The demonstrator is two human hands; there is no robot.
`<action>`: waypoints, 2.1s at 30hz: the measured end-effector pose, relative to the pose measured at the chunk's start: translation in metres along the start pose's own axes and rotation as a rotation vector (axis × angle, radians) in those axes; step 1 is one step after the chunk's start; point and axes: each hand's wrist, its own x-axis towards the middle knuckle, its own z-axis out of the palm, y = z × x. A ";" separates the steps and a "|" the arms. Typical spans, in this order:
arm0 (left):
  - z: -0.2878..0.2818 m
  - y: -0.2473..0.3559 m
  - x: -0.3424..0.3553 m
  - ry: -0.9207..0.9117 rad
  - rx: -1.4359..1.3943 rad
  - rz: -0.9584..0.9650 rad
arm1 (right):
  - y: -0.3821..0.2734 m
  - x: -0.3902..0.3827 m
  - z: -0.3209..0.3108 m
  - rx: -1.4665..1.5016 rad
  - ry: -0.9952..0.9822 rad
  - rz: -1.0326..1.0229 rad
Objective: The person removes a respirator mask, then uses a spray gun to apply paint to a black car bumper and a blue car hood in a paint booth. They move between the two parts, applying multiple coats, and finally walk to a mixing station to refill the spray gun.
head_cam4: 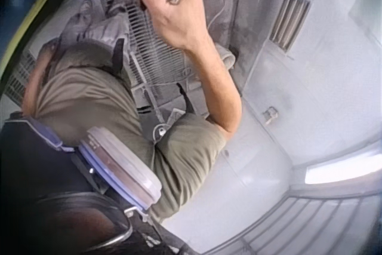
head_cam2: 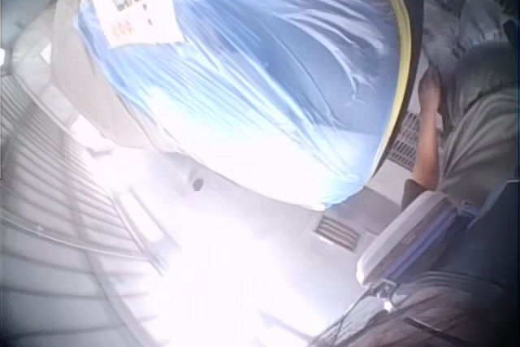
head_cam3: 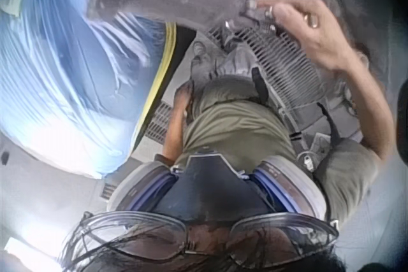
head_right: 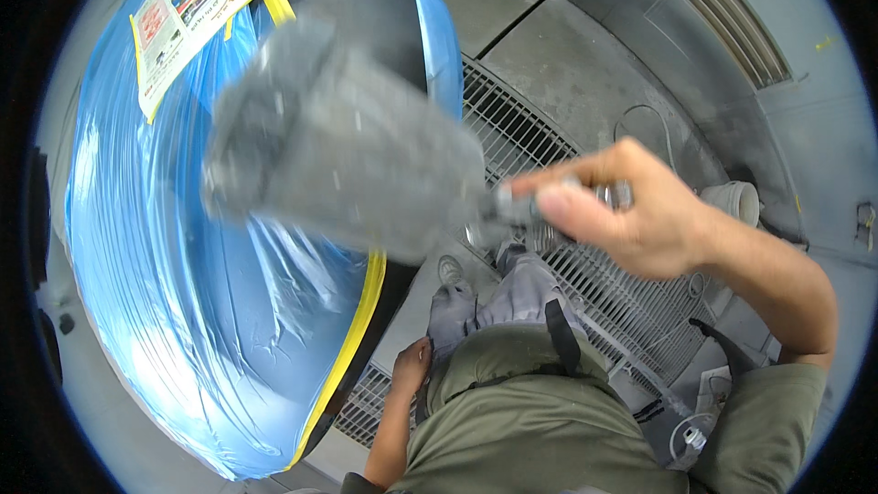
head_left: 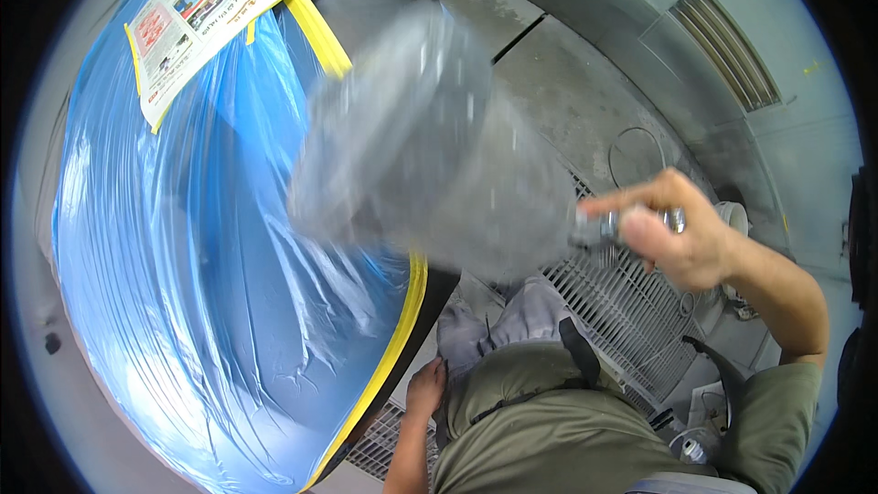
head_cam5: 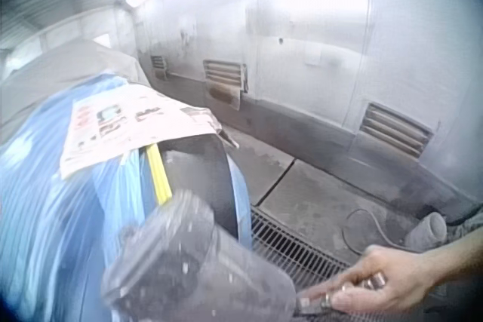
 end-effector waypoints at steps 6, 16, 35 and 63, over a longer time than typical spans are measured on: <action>-0.020 -0.033 -0.003 -0.049 0.035 0.083 | 0.004 -0.014 0.039 -0.012 0.324 0.002; -0.039 -0.047 -0.027 -0.163 0.106 0.068 | 0.020 -0.070 0.120 0.132 0.259 -0.064; 0.019 -0.036 -0.105 -0.041 0.176 0.001 | 0.041 -0.101 0.115 0.267 0.193 0.020; -0.113 0.028 -0.123 -0.223 0.251 0.597 | 0.003 -0.073 0.180 0.012 0.760 -0.130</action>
